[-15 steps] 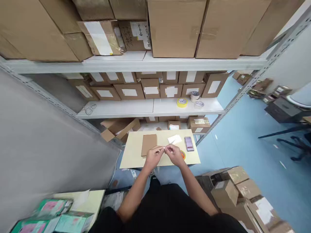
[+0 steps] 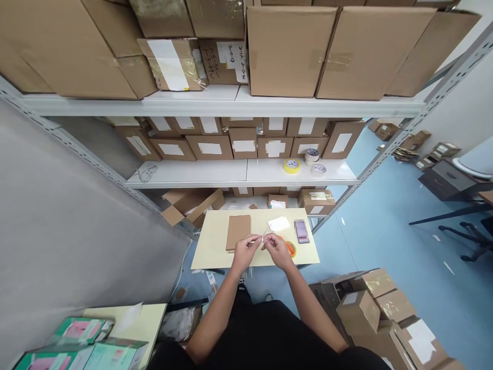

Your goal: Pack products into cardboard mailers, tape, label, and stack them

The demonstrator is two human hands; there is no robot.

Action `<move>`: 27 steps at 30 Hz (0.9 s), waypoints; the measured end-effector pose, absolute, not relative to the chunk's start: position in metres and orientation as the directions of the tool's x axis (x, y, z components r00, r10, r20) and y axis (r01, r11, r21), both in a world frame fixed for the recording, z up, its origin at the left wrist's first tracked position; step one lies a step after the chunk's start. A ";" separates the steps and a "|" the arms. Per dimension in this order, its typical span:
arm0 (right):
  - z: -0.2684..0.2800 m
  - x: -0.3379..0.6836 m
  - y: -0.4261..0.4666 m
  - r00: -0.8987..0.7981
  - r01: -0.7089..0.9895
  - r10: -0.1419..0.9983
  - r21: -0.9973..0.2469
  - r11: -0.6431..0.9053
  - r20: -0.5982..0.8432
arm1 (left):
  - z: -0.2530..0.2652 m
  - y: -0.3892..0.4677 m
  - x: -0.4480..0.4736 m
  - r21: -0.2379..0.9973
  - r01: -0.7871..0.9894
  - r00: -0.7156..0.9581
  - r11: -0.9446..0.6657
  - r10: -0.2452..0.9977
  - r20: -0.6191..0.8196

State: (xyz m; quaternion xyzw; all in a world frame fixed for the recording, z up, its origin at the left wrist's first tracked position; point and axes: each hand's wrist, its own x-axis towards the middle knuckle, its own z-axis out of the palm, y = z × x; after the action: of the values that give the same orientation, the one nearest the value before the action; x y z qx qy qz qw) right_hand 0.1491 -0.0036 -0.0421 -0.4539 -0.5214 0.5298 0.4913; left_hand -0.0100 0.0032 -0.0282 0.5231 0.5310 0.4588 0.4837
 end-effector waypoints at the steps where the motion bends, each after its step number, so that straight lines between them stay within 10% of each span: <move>1: -0.043 0.147 -0.003 -0.095 -0.052 0.995 -0.999 0.014 0.019 | -0.030 0.004 -0.013 0.994 0.107 -0.005 0.025 1.000 -0.025; 27: -0.045 0.038 0.057 0.165 -0.014 0.986 -1.000 0.008 0.005 | -0.043 0.069 -0.120 0.996 -0.074 0.391 -0.042 0.918 0.068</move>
State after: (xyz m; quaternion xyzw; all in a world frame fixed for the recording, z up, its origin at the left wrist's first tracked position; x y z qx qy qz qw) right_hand 0.0380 0.0568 -0.0447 -0.5344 -0.4549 0.4589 0.5448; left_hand -0.1202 0.0690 -0.0428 0.5879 0.3589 0.4190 0.5916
